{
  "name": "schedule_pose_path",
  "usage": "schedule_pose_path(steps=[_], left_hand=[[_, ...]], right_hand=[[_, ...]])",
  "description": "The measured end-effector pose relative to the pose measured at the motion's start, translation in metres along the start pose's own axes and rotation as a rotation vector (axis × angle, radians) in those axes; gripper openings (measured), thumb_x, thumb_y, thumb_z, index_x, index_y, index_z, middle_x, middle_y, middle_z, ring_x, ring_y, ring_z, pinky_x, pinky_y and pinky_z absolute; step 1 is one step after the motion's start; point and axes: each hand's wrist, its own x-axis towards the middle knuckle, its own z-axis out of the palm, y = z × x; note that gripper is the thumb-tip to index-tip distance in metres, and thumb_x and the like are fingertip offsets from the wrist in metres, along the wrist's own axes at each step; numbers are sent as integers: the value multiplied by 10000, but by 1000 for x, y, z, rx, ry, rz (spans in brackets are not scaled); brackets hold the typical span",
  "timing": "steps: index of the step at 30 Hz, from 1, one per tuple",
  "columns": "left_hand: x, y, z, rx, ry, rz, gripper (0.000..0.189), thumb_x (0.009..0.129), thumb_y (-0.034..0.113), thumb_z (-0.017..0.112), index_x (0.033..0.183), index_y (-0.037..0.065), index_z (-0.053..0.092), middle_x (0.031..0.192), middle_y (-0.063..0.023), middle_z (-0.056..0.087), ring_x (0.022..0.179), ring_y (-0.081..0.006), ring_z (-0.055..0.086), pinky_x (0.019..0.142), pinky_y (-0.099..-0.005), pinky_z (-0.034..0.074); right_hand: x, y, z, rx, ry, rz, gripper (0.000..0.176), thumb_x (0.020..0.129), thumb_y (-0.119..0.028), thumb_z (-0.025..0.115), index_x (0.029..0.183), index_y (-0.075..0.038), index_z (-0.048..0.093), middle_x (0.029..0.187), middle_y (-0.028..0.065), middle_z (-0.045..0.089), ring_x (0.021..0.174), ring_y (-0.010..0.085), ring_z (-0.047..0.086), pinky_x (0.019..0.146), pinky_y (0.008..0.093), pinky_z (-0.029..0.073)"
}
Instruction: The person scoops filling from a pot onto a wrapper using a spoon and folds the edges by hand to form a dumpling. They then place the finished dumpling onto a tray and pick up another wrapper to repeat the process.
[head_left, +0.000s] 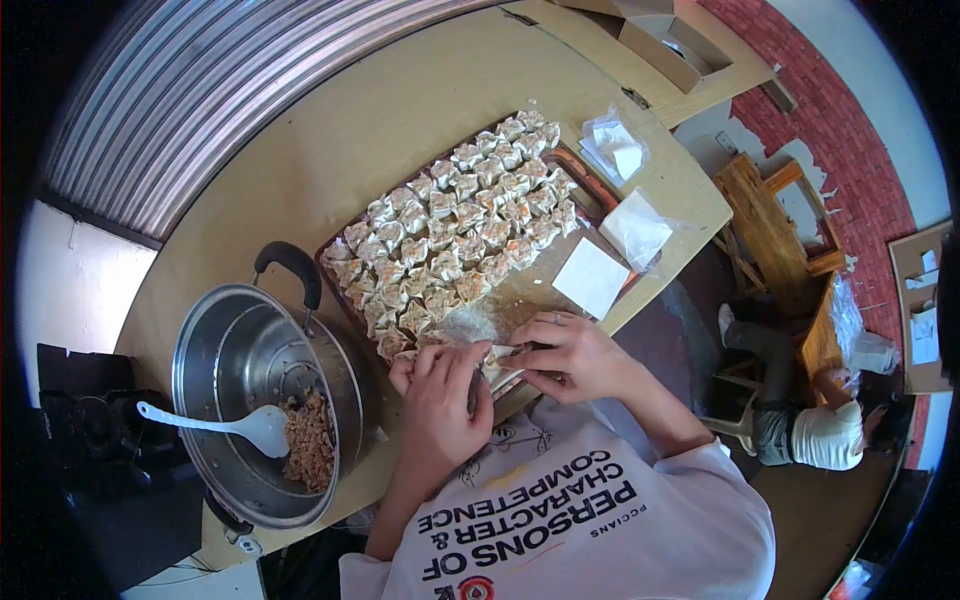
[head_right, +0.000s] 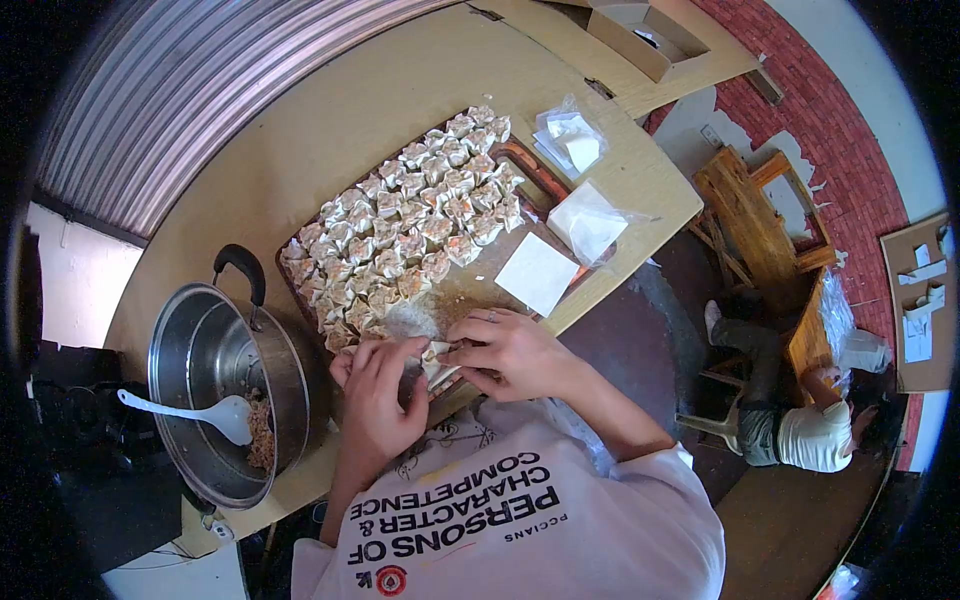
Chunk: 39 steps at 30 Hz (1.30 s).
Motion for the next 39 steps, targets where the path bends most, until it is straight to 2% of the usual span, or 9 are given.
schedule_pose_path(steps=[9,12,14,18,24,26,33,39], left_hand=[[-6,4,-3,52,-83,-50,495,871,172,683,1352,98,595,1184,-85,672,1164,-270,568,985,-469,327],[-7,4,-5,18,-73,-11,547,859,180,706,1380,89,566,1195,-95,668,1137,-277,586,978,-467,334],[-7,7,-9,-85,-66,-40,540,827,125,742,1339,77,578,1182,-118,680,1087,-311,613,973,-462,334],[-12,1,-5,-110,-70,-28,555,849,174,736,1358,81,537,1227,-109,662,1141,-291,607,986,-460,346],[-16,-5,1,-60,-59,32,343,920,165,711,1248,123,625,1242,-66,668,1152,-268,607,1012,-456,337],[-16,-4,1,-62,-22,8,233,886,167,777,1107,138,709,1205,-36,706,1110,-252,629,990,-435,340],[-18,-9,11,26,47,31,192,883,211,788,1064,154,762,1150,21,743,1021,-204,641,957,-417,330],[-15,-14,15,62,102,53,183,876,211,793,1054,173,785,1109,31,754,984,-186,640,929,-416,320]], right_hand=[[-1,1,1,-22,7,-19,319,753,-91,797,1070,-123,783,1120,67,666,1021,281,678,887,399,578],[-2,3,3,6,-1,3,320,752,-88,799,1069,-123,783,1129,68,670,1035,284,678,891,401,579],[-2,2,3,3,14,20,322,749,-80,801,1067,-125,785,1115,73,674,1029,289,684,893,406,579],[-4,4,7,53,30,37,330,745,-61,800,1069,-118,788,1111,80,678,1027,302,689,898,413,577],[-4,4,6,172,75,82,345,745,-3,793,1078,-93,794,1111,104,703,1007,316,700,888,403,574],[-4,1,4,205,72,136,339,753,5,793,1080,-86,794,1101,113,711,986,314,706,870,397,577],[-3,3,0,247,40,153,337,760,4,789,1087,-79,791,1098,112,713,980,316,709,858,397,579],[-5,5,0,97,10,38,352,760,-16,780,1102,-97,779,1126,94,697,1029,304,699,897,408,577]])
